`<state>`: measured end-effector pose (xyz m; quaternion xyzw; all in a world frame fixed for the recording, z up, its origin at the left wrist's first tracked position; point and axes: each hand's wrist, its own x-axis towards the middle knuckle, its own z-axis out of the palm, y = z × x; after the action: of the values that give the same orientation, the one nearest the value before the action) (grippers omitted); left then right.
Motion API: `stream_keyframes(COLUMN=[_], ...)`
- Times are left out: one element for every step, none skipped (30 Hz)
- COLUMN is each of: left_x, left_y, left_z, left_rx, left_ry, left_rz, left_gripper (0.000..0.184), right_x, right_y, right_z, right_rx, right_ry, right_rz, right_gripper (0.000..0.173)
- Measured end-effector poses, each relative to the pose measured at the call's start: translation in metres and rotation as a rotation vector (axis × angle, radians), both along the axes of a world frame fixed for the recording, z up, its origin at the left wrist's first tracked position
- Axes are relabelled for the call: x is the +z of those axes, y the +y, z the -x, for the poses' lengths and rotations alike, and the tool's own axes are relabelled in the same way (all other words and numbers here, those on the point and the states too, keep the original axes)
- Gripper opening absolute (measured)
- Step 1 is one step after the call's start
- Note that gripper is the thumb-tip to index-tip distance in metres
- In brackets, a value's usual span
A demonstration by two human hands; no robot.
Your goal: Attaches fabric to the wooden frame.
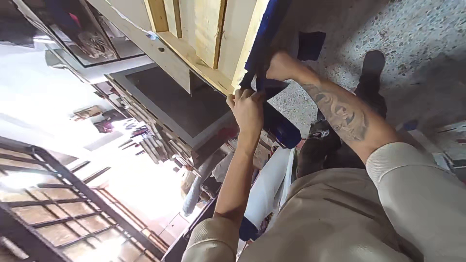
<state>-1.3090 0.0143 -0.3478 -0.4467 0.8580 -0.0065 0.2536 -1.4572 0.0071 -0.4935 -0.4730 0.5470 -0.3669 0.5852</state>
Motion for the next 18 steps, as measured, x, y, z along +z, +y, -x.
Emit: stream_keyframes(left_x=[-0.003,-0.004,-0.006,-0.006,-0.006,-0.006,-0.005,-0.005,-0.006,-0.007,-0.008,-0.01,-0.011,-0.012,-0.013,-0.014,-0.015,-0.015], left_y=[-0.002,-0.003,-0.003,-0.002,0.0,0.002,0.005,0.008,0.012,0.016,0.022,0.028,0.033,0.035,0.036,0.035,0.034,0.033], left_z=[-0.003,-0.003,-0.002,-0.001,-0.001,0.0,0.0,0.0,-0.001,-0.002,-0.003,-0.003,-0.004,-0.006,-0.009,-0.014,-0.018,-0.02], left_rx=[-0.026,-0.03,-0.023,-0.015,-0.005,0.008,0.025,0.041,0.055,0.067,0.085,0.11,0.135,0.157,0.188,0.23,0.266,0.3], left_ry=[-0.005,-0.026,-0.052,-0.08,-0.104,-0.122,-0.137,-0.145,-0.141,-0.137,-0.136,-0.141,-0.146,-0.154,-0.153,-0.144,-0.131,-0.12], left_rz=[0.009,0.02,0.031,0.034,0.035,0.04,0.046,0.062,0.085,0.117,0.15,0.188,0.231,0.278,0.309,0.319,0.318,0.304], left_gripper=[0.016,0.016,0.017,0.017,0.017,0.018,0.02,0.022,0.026,0.03,0.035,0.039,0.042,0.044,0.048,0.051,0.054,0.056], right_x=[0.001,-0.001,-0.006,-0.01,-0.014,-0.016,-0.019,-0.023,-0.026,-0.027,-0.026,-0.025,-0.021,-0.019,-0.019,-0.018,-0.018,-0.016], right_y=[0.0,-0.001,-0.003,-0.004,-0.003,-0.002,0.0,0.001,0.001,0.0,-0.001,-0.003,-0.004,-0.005,-0.006,-0.008,-0.01,-0.01], right_z=[-0.002,-0.005,-0.007,-0.009,-0.01,-0.011,-0.013,-0.017,-0.021,-0.024,-0.026,-0.027,-0.026,-0.025,-0.026,-0.028,-0.031,-0.034], right_rx=[0.002,0.011,0.026,0.046,0.054,0.052,0.041,0.026,0.018,0.016,0.02,0.028,0.037,0.046,0.035,0.025,0.008,0.006], right_ry=[-0.014,-0.013,0.004,0.025,0.042,0.045,0.043,0.048,0.044,0.037,0.034,0.041,0.045,0.048,0.054,0.061,0.071,0.077], right_rz=[-0.005,-0.002,0.021,0.065,0.12,0.17,0.208,0.244,0.264,0.269,0.266,0.256,0.244,0.236,0.243,0.248,0.259,0.251], right_gripper=[0.027,0.028,0.029,0.028,0.025,0.02,0.017,0.015,0.017,0.019,0.021,0.023,0.025,0.028,0.03,0.031,0.033,0.036])
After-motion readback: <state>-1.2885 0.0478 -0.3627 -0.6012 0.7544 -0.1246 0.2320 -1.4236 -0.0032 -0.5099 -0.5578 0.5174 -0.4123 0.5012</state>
